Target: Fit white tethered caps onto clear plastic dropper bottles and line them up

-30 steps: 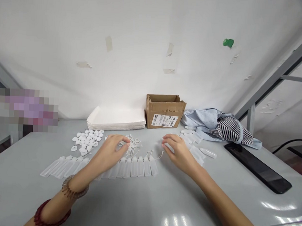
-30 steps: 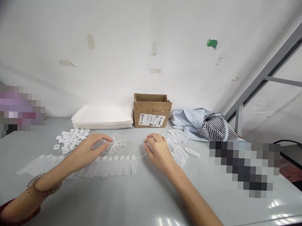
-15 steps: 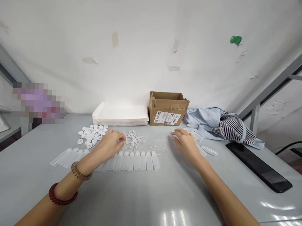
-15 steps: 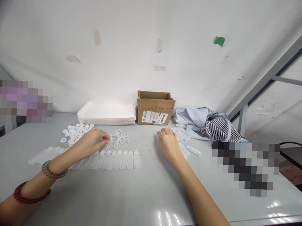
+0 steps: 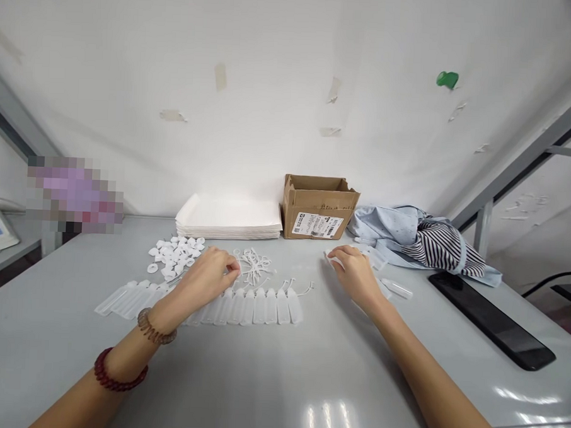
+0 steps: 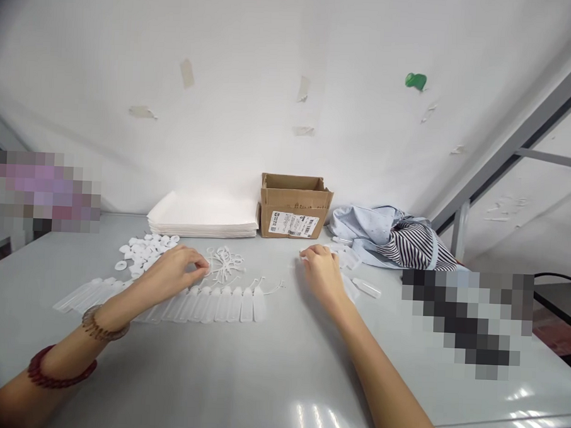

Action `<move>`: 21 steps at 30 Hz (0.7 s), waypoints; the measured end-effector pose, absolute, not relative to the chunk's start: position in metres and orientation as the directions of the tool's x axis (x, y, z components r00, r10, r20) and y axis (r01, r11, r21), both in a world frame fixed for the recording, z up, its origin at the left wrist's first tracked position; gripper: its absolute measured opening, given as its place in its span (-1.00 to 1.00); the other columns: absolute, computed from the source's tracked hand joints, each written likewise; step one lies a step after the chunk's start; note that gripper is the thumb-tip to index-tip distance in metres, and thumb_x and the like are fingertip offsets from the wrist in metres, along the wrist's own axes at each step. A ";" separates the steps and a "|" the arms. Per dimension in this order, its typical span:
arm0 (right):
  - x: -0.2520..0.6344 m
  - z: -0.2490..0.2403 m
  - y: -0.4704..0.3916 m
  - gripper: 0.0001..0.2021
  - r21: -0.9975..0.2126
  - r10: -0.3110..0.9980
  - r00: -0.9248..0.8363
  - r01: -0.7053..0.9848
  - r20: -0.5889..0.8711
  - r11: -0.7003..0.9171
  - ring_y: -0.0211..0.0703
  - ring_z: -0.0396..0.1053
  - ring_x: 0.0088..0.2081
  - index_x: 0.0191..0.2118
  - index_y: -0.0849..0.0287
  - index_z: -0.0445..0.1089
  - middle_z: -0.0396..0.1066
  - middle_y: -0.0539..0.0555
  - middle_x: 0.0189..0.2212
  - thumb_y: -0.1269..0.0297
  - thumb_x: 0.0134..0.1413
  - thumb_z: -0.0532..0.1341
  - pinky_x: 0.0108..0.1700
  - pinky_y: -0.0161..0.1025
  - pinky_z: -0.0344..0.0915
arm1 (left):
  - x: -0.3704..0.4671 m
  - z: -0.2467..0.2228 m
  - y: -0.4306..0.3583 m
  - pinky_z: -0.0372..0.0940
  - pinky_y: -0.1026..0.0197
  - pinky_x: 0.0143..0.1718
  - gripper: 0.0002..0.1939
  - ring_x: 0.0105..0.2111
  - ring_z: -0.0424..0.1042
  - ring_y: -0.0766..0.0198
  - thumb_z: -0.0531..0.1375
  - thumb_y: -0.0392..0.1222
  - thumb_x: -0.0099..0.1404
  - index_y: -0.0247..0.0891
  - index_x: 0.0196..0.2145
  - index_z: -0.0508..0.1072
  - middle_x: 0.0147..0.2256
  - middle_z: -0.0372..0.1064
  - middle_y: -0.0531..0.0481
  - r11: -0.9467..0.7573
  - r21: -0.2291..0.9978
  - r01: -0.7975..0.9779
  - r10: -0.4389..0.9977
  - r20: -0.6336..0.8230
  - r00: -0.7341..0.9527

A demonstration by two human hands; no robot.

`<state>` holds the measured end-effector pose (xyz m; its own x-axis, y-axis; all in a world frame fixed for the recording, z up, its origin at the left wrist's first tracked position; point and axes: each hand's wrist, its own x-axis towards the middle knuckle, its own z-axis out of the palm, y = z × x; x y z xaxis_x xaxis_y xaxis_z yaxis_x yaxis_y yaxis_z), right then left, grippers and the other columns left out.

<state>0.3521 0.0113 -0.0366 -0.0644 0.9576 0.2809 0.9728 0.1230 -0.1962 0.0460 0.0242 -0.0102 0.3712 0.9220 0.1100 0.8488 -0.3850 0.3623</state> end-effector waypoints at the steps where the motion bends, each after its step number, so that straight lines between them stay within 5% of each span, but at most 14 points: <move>1: 0.353 -0.037 0.012 -0.73 -0.198 0.957 -0.057 0.973 0.285 0.117 0.07 0.34 -0.05 -0.17 0.20 0.48 0.46 0.21 -0.11 0.50 0.15 0.05 -0.11 -0.08 0.20 | 0.046 -0.010 0.024 0.30 0.07 -0.26 -0.70 -0.25 0.43 -0.03 0.02 -0.16 0.15 -0.16 -0.57 0.52 -0.46 0.52 -0.06 -0.379 0.363 0.851 0.924 0.106 0.366; 21: 0.357 -0.039 0.017 -0.83 -0.199 0.973 0.037 0.980 0.229 0.010 0.10 0.30 -0.05 -0.18 0.21 0.40 0.50 0.20 -0.15 0.47 0.11 0.13 -0.12 -0.09 0.12 | 0.049 -0.009 0.027 0.32 0.10 -0.29 -0.80 -0.28 0.46 -0.01 0.10 -0.14 0.06 -0.17 -0.58 0.49 -0.41 0.52 -0.03 -0.297 0.449 0.843 0.955 0.128 0.268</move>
<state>0.3569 0.0169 -0.0385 0.0367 0.9728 0.2287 0.9799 0.0099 -0.1993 0.0487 0.0274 -0.0087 0.2680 0.9549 0.1280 0.8426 -0.2968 0.4493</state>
